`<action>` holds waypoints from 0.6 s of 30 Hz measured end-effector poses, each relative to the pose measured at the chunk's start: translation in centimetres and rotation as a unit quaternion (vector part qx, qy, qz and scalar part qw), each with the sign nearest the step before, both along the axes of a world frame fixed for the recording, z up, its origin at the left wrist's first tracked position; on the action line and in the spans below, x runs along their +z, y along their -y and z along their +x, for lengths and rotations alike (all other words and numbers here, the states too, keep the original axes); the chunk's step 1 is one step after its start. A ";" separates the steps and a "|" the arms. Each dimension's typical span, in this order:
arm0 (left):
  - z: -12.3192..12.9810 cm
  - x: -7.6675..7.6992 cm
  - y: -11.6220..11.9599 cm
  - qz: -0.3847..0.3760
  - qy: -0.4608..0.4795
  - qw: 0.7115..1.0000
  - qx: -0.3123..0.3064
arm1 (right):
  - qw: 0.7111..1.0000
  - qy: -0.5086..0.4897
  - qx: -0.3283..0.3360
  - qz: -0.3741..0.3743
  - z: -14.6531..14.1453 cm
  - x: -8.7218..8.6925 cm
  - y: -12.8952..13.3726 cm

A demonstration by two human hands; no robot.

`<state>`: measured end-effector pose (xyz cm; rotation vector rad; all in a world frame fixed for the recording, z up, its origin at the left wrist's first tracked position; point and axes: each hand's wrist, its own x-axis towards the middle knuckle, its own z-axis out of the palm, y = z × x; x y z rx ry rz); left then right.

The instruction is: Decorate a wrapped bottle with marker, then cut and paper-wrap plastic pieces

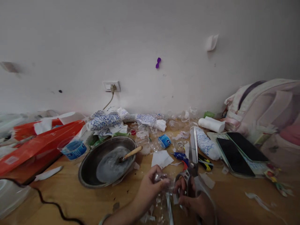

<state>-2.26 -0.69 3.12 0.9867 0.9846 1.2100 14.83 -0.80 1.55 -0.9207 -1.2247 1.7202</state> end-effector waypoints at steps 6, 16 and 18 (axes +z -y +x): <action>0.1 -0.4 0.6 0.019 -0.150 0.988 -0.041 | 0.995 0.052 -0.087 -0.010 -0.7 -1.2 0.6; -1.8 0.6 -1.1 0.135 -0.367 0.911 -0.132 | 0.989 0.099 0.101 -0.041 1.2 0.6 -1.7; -1.9 0.6 -1.1 0.147 -0.395 0.895 -0.148 | 0.985 0.127 0.107 -0.039 1.6 1.2 -2.2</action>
